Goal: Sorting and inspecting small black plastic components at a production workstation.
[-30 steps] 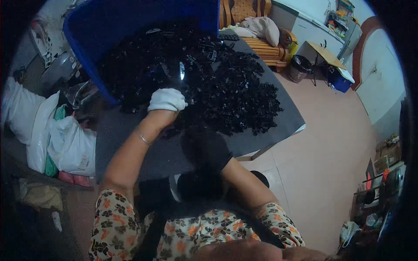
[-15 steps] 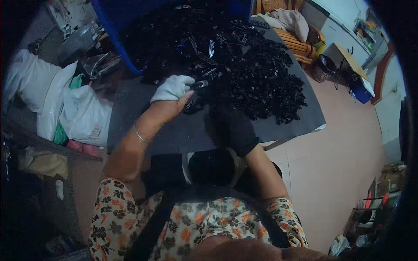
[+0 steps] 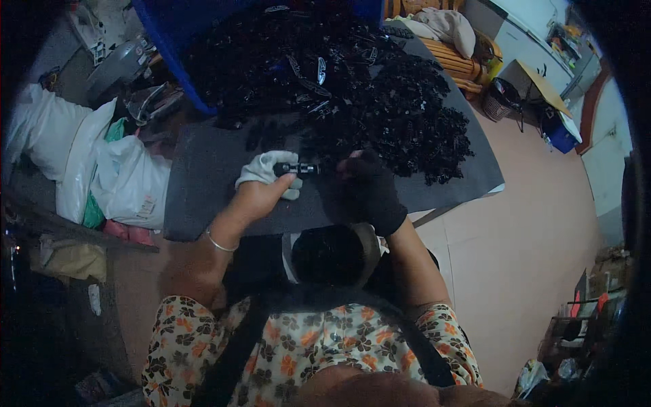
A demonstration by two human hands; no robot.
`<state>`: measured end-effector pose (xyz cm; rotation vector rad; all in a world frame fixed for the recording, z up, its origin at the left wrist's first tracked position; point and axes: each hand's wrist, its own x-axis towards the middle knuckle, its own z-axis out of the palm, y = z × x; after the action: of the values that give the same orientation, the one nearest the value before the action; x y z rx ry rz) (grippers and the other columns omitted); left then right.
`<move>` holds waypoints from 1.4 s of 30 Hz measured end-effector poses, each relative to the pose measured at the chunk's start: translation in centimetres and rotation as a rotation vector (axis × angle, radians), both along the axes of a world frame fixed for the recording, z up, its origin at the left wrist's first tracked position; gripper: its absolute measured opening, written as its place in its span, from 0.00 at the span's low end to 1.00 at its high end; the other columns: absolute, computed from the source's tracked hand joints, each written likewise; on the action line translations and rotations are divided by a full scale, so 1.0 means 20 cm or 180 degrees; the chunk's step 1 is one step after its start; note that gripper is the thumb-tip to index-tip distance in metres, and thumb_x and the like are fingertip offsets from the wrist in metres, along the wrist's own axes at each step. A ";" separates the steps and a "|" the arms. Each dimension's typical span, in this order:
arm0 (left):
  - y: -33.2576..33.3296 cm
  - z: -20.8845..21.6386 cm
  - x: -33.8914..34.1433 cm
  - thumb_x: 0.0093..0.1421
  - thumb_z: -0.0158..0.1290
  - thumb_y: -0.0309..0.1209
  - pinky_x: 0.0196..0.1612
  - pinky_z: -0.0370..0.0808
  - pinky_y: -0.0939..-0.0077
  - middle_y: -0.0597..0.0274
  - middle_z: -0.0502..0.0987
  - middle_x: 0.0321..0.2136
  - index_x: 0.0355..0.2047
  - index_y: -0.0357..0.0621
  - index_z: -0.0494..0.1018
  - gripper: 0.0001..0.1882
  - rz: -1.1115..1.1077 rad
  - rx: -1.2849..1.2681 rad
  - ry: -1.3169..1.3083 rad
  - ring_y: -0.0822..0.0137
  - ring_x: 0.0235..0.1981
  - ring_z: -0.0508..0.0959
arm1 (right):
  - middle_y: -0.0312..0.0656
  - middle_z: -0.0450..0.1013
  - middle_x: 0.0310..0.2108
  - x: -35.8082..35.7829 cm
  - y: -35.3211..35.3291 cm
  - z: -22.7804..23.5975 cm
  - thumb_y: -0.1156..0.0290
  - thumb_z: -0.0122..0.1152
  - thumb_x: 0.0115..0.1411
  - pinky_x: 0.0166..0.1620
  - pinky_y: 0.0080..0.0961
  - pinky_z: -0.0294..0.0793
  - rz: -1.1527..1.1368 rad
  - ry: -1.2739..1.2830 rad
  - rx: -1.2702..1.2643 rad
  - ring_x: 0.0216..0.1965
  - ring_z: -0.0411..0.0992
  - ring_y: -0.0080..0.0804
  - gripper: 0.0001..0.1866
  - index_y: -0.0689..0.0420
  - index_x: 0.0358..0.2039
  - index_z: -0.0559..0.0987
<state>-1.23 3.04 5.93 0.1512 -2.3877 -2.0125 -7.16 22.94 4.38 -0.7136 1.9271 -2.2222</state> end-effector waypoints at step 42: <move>-0.01 -0.19 0.08 0.53 0.48 0.19 0.45 0.70 0.76 0.56 0.72 0.40 0.48 0.32 0.65 0.19 -0.0340 -0.1387 0.0453 0.70 0.41 0.72 | 0.46 0.72 0.29 0.06 -0.09 -0.15 0.70 0.62 0.39 0.33 0.37 0.71 0.0443 0.2412 0.1512 0.32 0.71 0.45 0.16 0.55 0.32 0.75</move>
<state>0.41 2.87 2.08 -0.1240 -2.7116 -1.4269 -6.01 21.12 1.40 -1.6854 2.4641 -1.4000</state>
